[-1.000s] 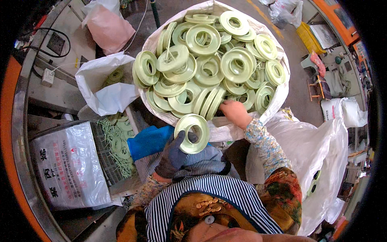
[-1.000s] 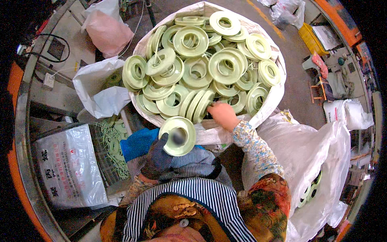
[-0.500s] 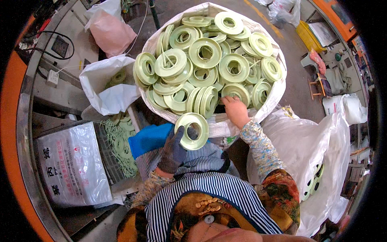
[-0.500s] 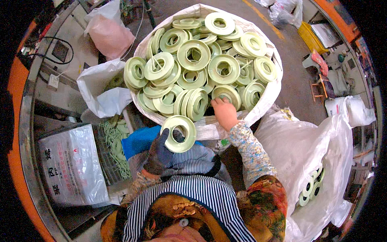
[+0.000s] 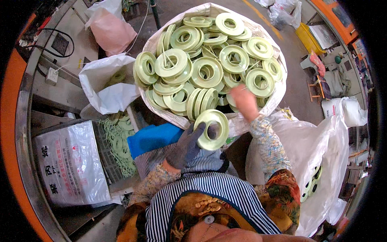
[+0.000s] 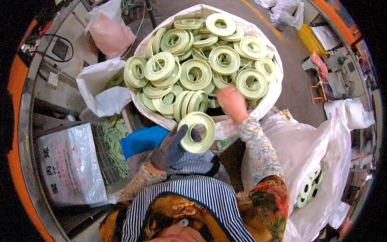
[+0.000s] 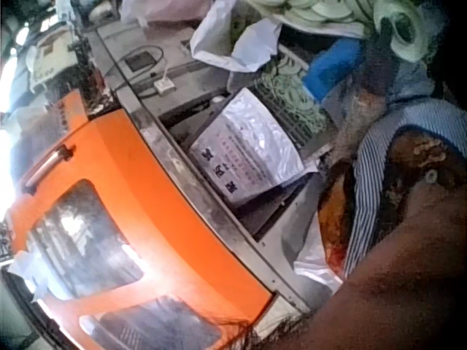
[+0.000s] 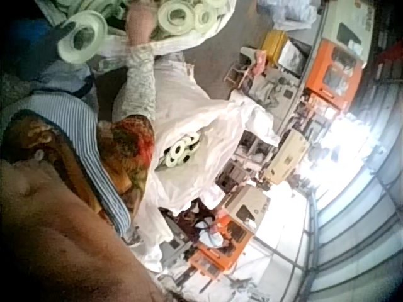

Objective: The person repeatedly picks light green plastic rings from a large sack, inserts a black circular insert into each ring, and places the assembled units into a second sack. The process continues throughout the clip with consistent hand motions.

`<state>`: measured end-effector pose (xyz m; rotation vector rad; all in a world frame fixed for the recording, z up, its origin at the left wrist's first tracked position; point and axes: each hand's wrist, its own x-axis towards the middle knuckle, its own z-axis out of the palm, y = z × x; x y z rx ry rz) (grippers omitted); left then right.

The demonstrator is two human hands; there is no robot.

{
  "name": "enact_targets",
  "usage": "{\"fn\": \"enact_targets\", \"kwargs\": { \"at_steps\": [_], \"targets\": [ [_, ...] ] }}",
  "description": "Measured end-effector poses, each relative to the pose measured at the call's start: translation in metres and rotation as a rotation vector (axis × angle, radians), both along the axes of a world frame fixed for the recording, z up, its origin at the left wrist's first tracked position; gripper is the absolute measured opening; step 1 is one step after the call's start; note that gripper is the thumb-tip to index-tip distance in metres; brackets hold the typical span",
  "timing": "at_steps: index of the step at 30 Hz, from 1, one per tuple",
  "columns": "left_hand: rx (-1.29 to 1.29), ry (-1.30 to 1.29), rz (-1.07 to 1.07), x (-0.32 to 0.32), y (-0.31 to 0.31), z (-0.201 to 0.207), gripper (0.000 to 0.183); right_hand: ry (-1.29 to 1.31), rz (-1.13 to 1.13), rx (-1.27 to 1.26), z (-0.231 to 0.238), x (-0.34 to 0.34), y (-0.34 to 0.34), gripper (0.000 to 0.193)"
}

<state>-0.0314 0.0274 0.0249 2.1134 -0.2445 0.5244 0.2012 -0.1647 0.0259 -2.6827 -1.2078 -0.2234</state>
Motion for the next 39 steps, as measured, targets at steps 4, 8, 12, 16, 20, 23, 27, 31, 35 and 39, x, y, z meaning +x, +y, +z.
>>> {"fn": "enact_targets", "kwargs": {
  "at_steps": [4, 8, 12, 16, 20, 23, 27, 31, 35, 39],
  "targets": [
    [-0.121, 0.17, 0.07, 0.009, 0.003, -0.033, 0.064, 0.238, 0.328, -0.413, -0.068, -0.012, 0.026, 0.019],
    [-0.7, 0.214, 0.076, 0.006, -0.003, -0.067, 0.057, 0.251, 0.12, -0.427, -0.142, -0.003, 0.021, 0.015],
    [-0.828, 0.338, 0.141, -0.004, 0.005, -0.05, 0.045, 0.171, 0.181, -0.578, -0.12, -0.014, 0.041, 0.016],
    [-0.215, 0.155, 0.171, -0.025, 0.02, -0.005, 0.048, -0.035, -0.112, -0.379, -0.045, -0.041, 0.023, 0.021],
    [-0.441, 0.117, 0.084, -0.022, 0.005, 0.024, 0.052, 0.054, -0.322, 0.363, 0.048, -0.074, -0.009, 0.027],
    [-0.194, 0.0, 0.072, -0.014, 0.004, 0.005, 0.051, 0.368, 0.041, 0.548, 0.076, -0.113, 0.004, 0.029],
    [-0.03, -0.08, 0.052, -0.016, -0.007, 0.02, 0.071, 0.332, 0.052, 0.419, 0.07, -0.136, 0.019, 0.029],
    [0.008, -0.039, 0.076, -0.028, -0.005, 0.017, 0.073, 0.324, 0.086, 0.307, 0.061, -0.15, 0.017, 0.039],
    [-0.022, -0.009, 0.076, -0.033, -0.004, 0.019, 0.072, 0.466, 0.152, 0.295, 0.082, -0.165, 0.016, 0.073],
    [0.016, 0.044, 0.054, -0.036, -0.005, 0.026, 0.073, 0.468, 0.161, 0.227, 0.082, -0.167, 0.015, 0.088]
  ]
}}
